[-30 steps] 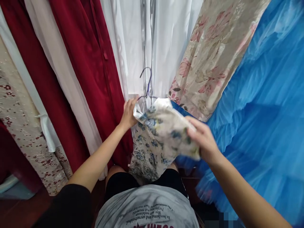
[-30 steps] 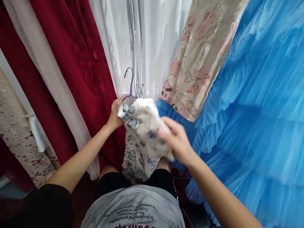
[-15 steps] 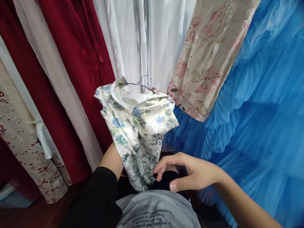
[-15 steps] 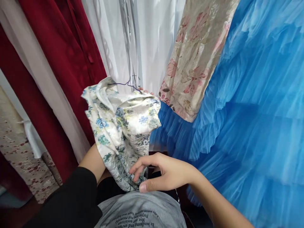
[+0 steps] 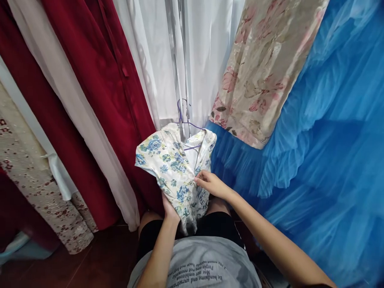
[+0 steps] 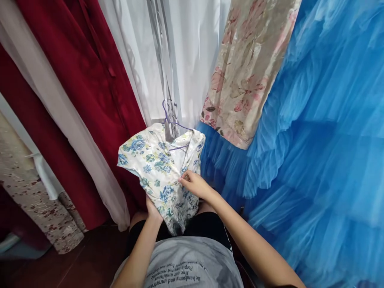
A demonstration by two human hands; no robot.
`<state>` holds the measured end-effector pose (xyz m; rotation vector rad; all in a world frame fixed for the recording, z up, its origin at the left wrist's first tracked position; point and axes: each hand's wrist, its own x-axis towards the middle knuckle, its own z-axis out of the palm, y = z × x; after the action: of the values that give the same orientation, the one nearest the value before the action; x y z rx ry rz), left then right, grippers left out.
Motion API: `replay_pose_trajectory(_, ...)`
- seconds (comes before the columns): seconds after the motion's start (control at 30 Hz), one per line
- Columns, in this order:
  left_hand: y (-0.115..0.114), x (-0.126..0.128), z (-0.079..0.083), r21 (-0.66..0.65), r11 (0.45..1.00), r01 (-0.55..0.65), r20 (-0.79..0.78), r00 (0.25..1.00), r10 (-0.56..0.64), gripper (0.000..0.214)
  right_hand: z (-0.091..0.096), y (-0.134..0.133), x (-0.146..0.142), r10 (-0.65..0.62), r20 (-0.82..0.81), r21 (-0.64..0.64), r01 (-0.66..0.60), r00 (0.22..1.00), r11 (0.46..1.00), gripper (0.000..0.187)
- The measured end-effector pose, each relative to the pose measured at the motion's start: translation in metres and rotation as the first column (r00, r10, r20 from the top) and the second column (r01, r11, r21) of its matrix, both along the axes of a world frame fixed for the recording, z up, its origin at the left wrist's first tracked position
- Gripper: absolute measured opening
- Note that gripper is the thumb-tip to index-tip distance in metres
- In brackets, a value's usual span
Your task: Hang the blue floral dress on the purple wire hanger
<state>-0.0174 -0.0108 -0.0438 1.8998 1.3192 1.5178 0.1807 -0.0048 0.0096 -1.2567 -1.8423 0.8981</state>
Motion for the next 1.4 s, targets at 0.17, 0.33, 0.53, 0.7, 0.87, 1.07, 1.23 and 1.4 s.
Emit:
replay_pose_trajectory(0.17, -0.020, -0.006, -0.034, -0.241, 0.933, 0.269, 0.626, 0.777, -0.062, 0.048, -0.031, 0.019, -0.031, -0.114, 0.146, 0.166, 0.090, 0.983, 0.982, 0.018)
replay_pose_trajectory(0.33, -0.013, -0.018, -0.041, -0.291, 0.930, 0.226, 0.583, 0.813, -0.015, 0.050, -0.027, 0.013, -0.034, -0.121, 0.096, 0.271, 0.091, 0.988, 0.958, 0.020)
replay_pose_trajectory(0.53, -0.006, -0.025, -0.015, 0.033, 0.951, -0.306, 0.428, 0.865, 0.264, 0.049, 0.005, -0.006, -0.006, -0.130, 0.416, 0.419, -0.063, 0.900, 0.906, 0.015)
replay_pose_trajectory(0.7, -0.003, 0.019, -0.001, -0.024, 0.992, 0.122, 0.110, 0.987, -0.119, 0.013, 0.042, 0.002, 0.003, -0.002, 0.647, 0.470, -0.397, 0.762, 0.789, 0.014)
replay_pose_trajectory(0.87, 0.010, 0.035, -0.005, -0.027, 0.996, 0.081, 0.168, 0.983, -0.076, 0.012, 0.092, 0.026, -0.008, -0.093, 0.743, 0.495, -0.451, 0.662, 0.743, 0.013)
replay_pose_trajectory(1.07, 0.018, 0.021, 0.014, 0.070, 0.997, 0.036, 0.102, 0.994, -0.043, 0.007, 0.100, 0.021, -0.026, 0.000, 0.868, 0.366, -0.640, 0.497, 0.676, 0.017)
replay_pose_trajectory(1.23, -0.002, 0.017, -0.004, 0.014, 0.991, 0.136, -0.043, 0.990, -0.135, 0.018, 0.144, 0.067, -0.010, -0.203, 0.847, 0.445, -0.449, 0.491, 0.775, 0.018)
replay_pose_trajectory(1.4, -0.006, 0.014, -0.016, -0.045, 0.974, 0.223, -0.077, 0.971, -0.226, 0.017, 0.207, 0.104, -0.005, -0.417, 0.674, 0.680, -0.293, 0.609, 0.672, 0.019)
